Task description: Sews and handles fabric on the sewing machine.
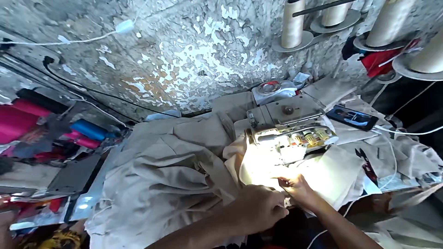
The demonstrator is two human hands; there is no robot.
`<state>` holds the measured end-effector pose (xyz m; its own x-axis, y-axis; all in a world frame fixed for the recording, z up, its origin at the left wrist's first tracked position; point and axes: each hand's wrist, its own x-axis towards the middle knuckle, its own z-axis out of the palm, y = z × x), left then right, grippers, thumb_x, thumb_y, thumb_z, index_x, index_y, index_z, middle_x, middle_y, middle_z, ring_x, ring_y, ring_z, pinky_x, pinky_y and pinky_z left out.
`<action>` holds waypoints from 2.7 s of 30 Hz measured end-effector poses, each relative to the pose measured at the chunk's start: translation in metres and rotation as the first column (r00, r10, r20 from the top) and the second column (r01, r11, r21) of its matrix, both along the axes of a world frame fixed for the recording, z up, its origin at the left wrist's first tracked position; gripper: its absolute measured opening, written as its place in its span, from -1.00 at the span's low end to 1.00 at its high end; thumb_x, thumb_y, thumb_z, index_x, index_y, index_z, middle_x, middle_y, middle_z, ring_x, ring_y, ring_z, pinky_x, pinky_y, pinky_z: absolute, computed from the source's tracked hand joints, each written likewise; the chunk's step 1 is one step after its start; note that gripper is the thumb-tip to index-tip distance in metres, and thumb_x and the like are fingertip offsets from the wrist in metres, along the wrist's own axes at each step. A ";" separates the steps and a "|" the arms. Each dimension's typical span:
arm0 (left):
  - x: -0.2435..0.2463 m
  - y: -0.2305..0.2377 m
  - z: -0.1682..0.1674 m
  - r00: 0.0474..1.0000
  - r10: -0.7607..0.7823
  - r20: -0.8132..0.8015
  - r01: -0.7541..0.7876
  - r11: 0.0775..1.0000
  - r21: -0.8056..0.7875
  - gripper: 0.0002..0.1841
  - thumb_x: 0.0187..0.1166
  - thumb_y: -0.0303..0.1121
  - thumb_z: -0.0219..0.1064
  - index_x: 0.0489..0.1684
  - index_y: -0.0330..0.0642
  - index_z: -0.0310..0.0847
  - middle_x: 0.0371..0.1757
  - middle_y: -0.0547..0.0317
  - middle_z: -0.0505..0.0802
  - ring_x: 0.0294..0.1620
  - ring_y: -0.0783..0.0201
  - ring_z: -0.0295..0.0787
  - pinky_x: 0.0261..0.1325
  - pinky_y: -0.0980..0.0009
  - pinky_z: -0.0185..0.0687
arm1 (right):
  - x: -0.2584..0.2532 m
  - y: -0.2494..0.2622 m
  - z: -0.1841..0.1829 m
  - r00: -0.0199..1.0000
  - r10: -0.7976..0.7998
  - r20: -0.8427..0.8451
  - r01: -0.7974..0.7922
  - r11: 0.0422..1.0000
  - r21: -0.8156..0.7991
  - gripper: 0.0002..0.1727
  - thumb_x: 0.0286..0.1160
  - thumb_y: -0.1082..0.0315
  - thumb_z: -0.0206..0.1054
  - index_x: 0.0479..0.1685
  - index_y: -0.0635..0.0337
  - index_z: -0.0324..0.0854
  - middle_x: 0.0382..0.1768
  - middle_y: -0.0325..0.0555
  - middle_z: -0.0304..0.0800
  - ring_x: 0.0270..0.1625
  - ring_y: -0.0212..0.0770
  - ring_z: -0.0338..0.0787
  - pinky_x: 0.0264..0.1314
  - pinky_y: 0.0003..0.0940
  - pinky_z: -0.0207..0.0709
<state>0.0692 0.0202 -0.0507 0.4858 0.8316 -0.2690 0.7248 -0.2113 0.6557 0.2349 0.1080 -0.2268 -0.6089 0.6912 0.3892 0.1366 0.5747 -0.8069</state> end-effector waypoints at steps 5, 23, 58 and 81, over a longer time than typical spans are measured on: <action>-0.001 0.009 -0.019 0.999 0.001 -0.041 0.000 0.999 0.034 -0.72 0.71 -0.34 0.22 -0.23 -0.42 0.73 -0.28 -0.20 0.83 -0.19 -0.10 0.82 -0.10 -0.02 0.62 | 0.001 -0.002 -0.001 1.000 0.007 -0.001 -0.007 0.999 -0.032 -0.81 0.43 0.44 0.36 -0.18 0.21 0.91 -0.08 -0.02 0.94 0.04 -0.17 0.90 0.19 -0.22 0.73; -0.032 0.066 -0.033 0.958 0.038 -0.284 -0.035 0.999 0.017 -0.61 0.73 -0.18 0.20 -0.20 -0.40 0.76 -0.34 -0.23 0.81 -0.19 -0.16 0.77 -0.07 -0.13 0.51 | -0.003 0.011 0.007 1.000 0.030 -0.010 -0.031 0.950 -0.309 -0.83 0.41 0.49 0.36 -0.21 0.34 0.88 -0.18 0.00 0.89 -0.06 -0.38 0.79 0.19 -0.43 0.61; 0.014 0.023 -0.096 0.811 0.526 -0.256 -0.275 0.729 0.627 -0.78 0.52 -0.26 0.34 -0.28 -0.14 0.90 -0.26 -0.01 0.93 -0.05 -0.09 0.88 0.35 -0.23 0.48 | -0.021 0.003 -0.018 0.938 -0.345 0.023 0.321 0.894 0.314 -0.74 0.38 0.26 0.38 -0.24 0.22 0.92 -0.05 0.30 0.89 -0.04 0.31 0.90 -0.15 0.22 0.72; -0.059 0.077 -0.128 0.766 0.639 0.075 -0.604 0.673 0.427 -0.73 0.58 -0.52 0.35 0.18 -0.27 0.79 0.36 -0.07 0.81 0.57 -0.05 0.58 0.57 -0.04 0.46 | -0.017 -0.011 -0.011 0.933 -0.306 0.188 0.274 0.945 0.180 -0.62 0.52 0.20 0.39 0.06 0.35 0.83 -0.11 0.17 0.93 -0.10 0.15 0.94 -0.05 0.19 0.73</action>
